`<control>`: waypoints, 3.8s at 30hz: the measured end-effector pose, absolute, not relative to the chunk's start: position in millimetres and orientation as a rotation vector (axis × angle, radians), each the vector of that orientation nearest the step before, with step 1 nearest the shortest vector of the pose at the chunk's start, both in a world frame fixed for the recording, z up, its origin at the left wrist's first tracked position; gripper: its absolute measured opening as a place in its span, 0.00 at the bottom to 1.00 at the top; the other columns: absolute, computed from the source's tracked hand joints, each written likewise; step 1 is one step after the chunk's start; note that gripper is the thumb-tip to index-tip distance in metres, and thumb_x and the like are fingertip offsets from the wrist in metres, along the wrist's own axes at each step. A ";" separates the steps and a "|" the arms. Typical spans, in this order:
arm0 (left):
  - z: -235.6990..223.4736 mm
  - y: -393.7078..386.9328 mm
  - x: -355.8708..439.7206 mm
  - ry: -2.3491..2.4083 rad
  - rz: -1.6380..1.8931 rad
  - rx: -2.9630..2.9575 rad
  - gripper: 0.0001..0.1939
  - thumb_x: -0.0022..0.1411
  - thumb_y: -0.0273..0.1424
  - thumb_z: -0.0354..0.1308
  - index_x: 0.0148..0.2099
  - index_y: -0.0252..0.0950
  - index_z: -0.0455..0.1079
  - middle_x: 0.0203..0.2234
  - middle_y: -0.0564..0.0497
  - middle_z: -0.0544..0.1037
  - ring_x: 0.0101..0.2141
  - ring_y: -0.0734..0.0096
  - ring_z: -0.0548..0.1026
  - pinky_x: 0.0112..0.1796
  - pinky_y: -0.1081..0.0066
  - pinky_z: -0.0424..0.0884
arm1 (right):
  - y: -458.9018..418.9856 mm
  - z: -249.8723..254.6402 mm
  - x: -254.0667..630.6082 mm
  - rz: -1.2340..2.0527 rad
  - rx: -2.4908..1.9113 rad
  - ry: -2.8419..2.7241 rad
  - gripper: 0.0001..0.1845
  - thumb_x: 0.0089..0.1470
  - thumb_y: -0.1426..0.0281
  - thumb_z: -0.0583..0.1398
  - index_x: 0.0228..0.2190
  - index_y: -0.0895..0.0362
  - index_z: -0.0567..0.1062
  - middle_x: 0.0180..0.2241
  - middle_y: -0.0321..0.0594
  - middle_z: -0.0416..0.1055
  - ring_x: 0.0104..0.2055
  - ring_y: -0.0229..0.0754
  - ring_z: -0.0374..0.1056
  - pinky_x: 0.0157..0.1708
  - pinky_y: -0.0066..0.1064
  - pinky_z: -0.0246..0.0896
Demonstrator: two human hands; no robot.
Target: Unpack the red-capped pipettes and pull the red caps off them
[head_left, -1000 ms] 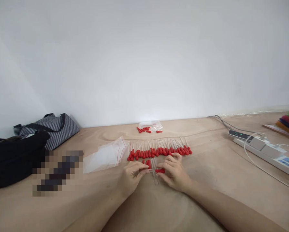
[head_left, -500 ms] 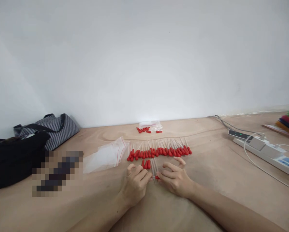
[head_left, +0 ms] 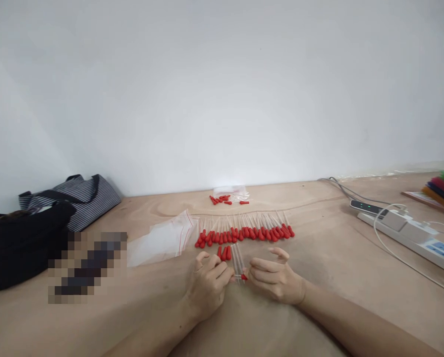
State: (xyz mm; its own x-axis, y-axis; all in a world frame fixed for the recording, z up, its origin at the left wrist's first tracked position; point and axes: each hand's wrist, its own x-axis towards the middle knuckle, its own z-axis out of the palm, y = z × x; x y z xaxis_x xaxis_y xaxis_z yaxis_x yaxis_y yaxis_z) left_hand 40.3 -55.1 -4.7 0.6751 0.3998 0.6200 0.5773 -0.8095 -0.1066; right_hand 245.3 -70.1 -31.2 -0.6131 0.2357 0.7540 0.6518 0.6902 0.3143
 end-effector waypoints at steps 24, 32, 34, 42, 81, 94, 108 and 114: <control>-3.1 -41.8 31.3 -1.162 -1.240 -2.733 0.10 0.61 0.30 0.45 0.34 0.36 0.67 0.28 0.50 0.73 0.31 0.69 0.68 0.33 0.69 0.63 | -57.4 -22.2 271.2 -0.392 -1.408 -1.821 0.10 0.52 0.67 0.54 0.26 0.51 0.75 0.26 0.36 0.70 0.32 0.39 0.62 0.39 0.38 0.41; 4.4 -48.4 57.2 -1.672 -1.474 -3.110 0.07 0.55 0.32 0.51 0.34 0.36 0.67 0.22 0.54 0.73 0.24 0.73 0.71 0.26 0.75 0.67 | -71.8 -12.0 225.2 0.179 -1.395 -1.751 0.13 0.53 0.59 0.53 0.26 0.47 0.75 0.24 0.31 0.69 0.31 0.37 0.63 0.37 0.35 0.46; 3.7 -50.2 65.1 -1.732 -1.538 -3.145 0.07 0.53 0.31 0.53 0.36 0.35 0.64 0.20 0.55 0.72 0.22 0.74 0.70 0.24 0.75 0.65 | -70.6 -13.1 219.5 0.291 -1.409 -1.671 0.15 0.52 0.58 0.53 0.24 0.49 0.75 0.22 0.31 0.70 0.30 0.38 0.64 0.37 0.35 0.46; -5.0 -42.2 73.0 -1.780 -1.670 -3.172 0.10 0.53 0.34 0.55 0.35 0.36 0.58 0.17 0.57 0.70 0.21 0.75 0.69 0.23 0.77 0.62 | -61.3 -0.7 208.7 0.549 -1.500 -1.627 0.15 0.47 0.60 0.55 0.18 0.55 0.72 0.23 0.33 0.71 0.32 0.40 0.64 0.41 0.38 0.44; -14.0 -15.4 22.4 -0.981 -1.007 -2.836 0.06 0.58 0.29 0.51 0.37 0.37 0.67 0.32 0.48 0.70 0.36 0.67 0.67 0.38 0.64 0.65 | -17.8 -10.8 285.9 -0.316 -1.439 -2.293 0.08 0.51 0.65 0.55 0.32 0.49 0.74 0.31 0.38 0.69 0.36 0.40 0.58 0.40 0.37 0.37; 0.7 -33.7 47.8 -1.240 -1.172 -3.114 0.13 0.61 0.34 0.45 0.34 0.37 0.71 0.24 0.52 0.74 0.28 0.72 0.69 0.32 0.71 0.65 | -65.4 -14.6 249.5 -0.572 -0.895 -2.029 0.11 0.56 0.72 0.52 0.37 0.50 0.72 0.27 0.30 0.73 0.33 0.33 0.64 0.46 0.36 0.38; -6.7 -34.0 36.1 -1.161 -1.018 -2.835 0.09 0.59 0.34 0.49 0.32 0.36 0.66 0.27 0.51 0.73 0.31 0.67 0.68 0.33 0.67 0.59 | -67.0 -23.7 238.9 -0.689 -1.019 -2.017 0.11 0.52 0.70 0.55 0.39 0.46 0.70 0.33 0.30 0.73 0.38 0.35 0.64 0.46 0.36 0.34; -12.6 -39.5 31.7 -0.914 -0.984 -2.777 0.06 0.59 0.33 0.52 0.34 0.38 0.68 0.24 0.54 0.75 0.30 0.70 0.68 0.32 0.67 0.56 | -62.9 -29.4 232.5 -0.666 -0.920 -2.118 0.08 0.53 0.74 0.53 0.32 0.51 0.71 0.20 0.28 0.68 0.32 0.32 0.63 0.48 0.39 0.32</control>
